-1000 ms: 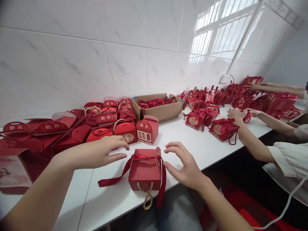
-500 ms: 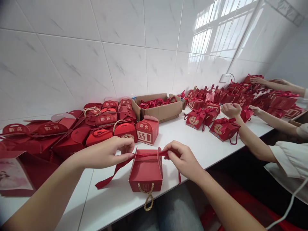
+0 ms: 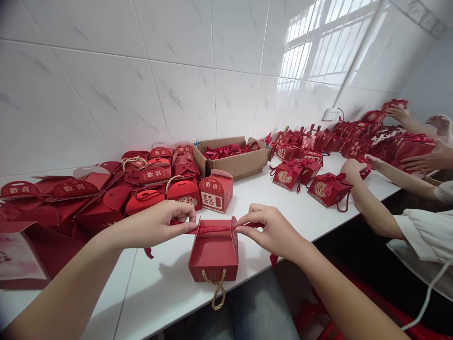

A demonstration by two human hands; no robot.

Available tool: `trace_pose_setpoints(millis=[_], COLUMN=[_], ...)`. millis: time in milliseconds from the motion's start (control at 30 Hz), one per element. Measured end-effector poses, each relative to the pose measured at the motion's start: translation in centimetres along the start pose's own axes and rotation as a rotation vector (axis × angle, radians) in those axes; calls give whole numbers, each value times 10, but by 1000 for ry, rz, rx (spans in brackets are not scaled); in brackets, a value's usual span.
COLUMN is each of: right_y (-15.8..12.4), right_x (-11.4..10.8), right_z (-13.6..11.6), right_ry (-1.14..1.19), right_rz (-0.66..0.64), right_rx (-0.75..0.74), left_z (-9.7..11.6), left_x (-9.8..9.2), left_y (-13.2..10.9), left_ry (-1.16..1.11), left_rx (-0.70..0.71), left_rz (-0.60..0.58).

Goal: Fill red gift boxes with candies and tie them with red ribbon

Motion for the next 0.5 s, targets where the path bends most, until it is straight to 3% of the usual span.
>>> trace_pose_setpoints(millis=[133, 333, 500], right_y=[3, 3, -1], right_x=[4, 32, 32], right_z=[4, 33, 46], right_ry=[105, 506, 663], right_rz=[-90, -400, -465], right_rx=[121, 477, 495], left_z=[0, -4, -9], left_x=[2, 9, 5], left_y=[0, 2, 0], left_ry=[9, 49, 53], left_rx=[5, 3, -13], left_rz=[-20, -78, -63])
Point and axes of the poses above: each hand's wrist, its own y-axis towards the middle knuckle, its own x-axis out of the palm, z = x × y, the point moved 7 cm from there along y, towards the middle knuckle, and after that the axes turned 7 degrees about x, right-handed, at the moved point
